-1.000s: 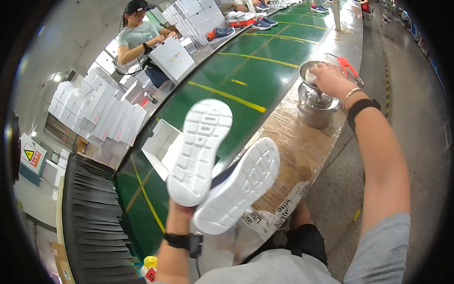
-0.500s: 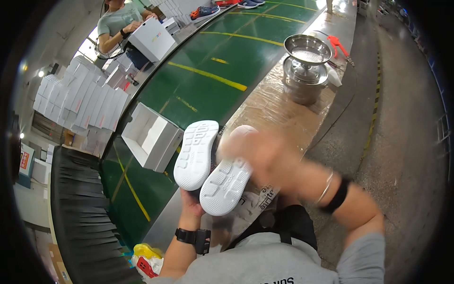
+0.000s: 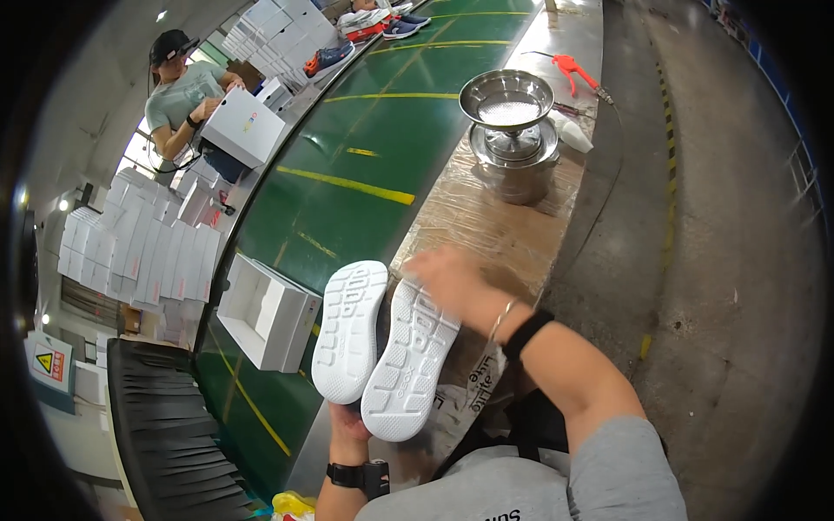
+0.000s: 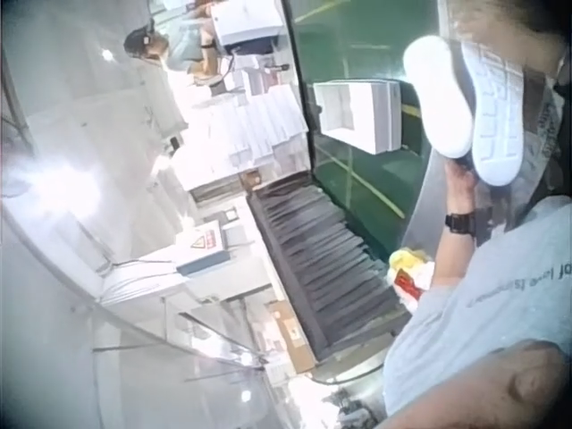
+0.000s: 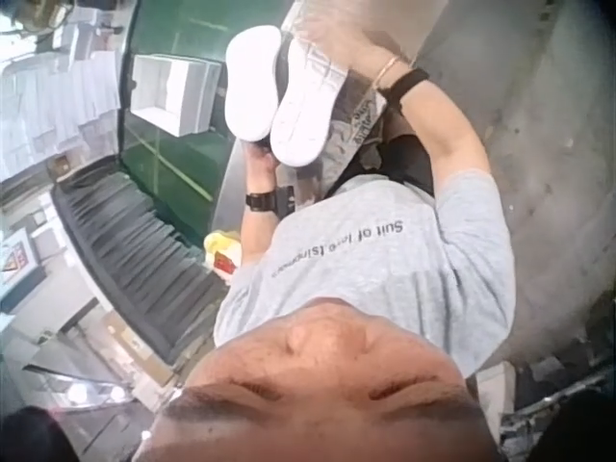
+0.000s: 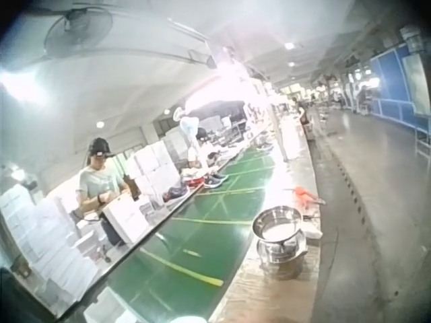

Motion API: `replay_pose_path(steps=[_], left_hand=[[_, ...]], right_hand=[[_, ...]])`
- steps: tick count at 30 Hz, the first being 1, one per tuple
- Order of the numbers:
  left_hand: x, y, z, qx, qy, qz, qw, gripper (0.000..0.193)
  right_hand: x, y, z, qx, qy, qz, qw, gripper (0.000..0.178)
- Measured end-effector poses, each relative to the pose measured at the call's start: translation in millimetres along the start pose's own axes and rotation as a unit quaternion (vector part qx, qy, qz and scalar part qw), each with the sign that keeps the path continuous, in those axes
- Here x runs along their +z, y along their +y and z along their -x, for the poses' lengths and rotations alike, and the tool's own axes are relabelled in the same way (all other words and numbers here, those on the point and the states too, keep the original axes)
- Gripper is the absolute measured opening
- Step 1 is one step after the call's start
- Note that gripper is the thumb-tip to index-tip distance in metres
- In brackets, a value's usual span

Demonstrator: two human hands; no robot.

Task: Inspecting shoe soles for quality and cleaning them with a heat gun and cloth in a factory setting.

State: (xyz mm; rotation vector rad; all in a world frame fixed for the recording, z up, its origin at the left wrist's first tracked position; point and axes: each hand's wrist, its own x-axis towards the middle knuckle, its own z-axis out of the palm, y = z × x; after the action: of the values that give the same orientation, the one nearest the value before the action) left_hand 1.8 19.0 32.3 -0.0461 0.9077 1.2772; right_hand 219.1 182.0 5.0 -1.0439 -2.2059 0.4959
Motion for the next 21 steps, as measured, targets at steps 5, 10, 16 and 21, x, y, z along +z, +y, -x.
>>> replay_pose_path(steps=[5, 10, 16, 21], left_hand=[[-29.8, 15.2, 14.0, 0.019, -0.014, 0.006, 1.0, 0.053], [-30.6, 13.4, 0.2, -0.062, -0.029, 0.032, 0.997, 0.048], [-24.4, 12.9, -2.6, -0.073, -0.06, 0.056, 0.994, 0.047], [-86.0, 0.1, -26.6, -0.042, -0.28, 0.193, 0.939, 0.045]], right_hand=[[-7.3, -120.3, 30.2, -0.228, 0.024, -0.076, 0.97, 0.03], [-0.3, -1.4, 3.9, -0.006, 0.081, -0.02, 0.996, 0.03], [-14.6, -76.4, -22.8, -0.157, 0.036, -0.157, 0.974, 0.032], [2.0, -135.3, -10.4, -0.358, -0.124, -0.136, 0.915, 0.043]])
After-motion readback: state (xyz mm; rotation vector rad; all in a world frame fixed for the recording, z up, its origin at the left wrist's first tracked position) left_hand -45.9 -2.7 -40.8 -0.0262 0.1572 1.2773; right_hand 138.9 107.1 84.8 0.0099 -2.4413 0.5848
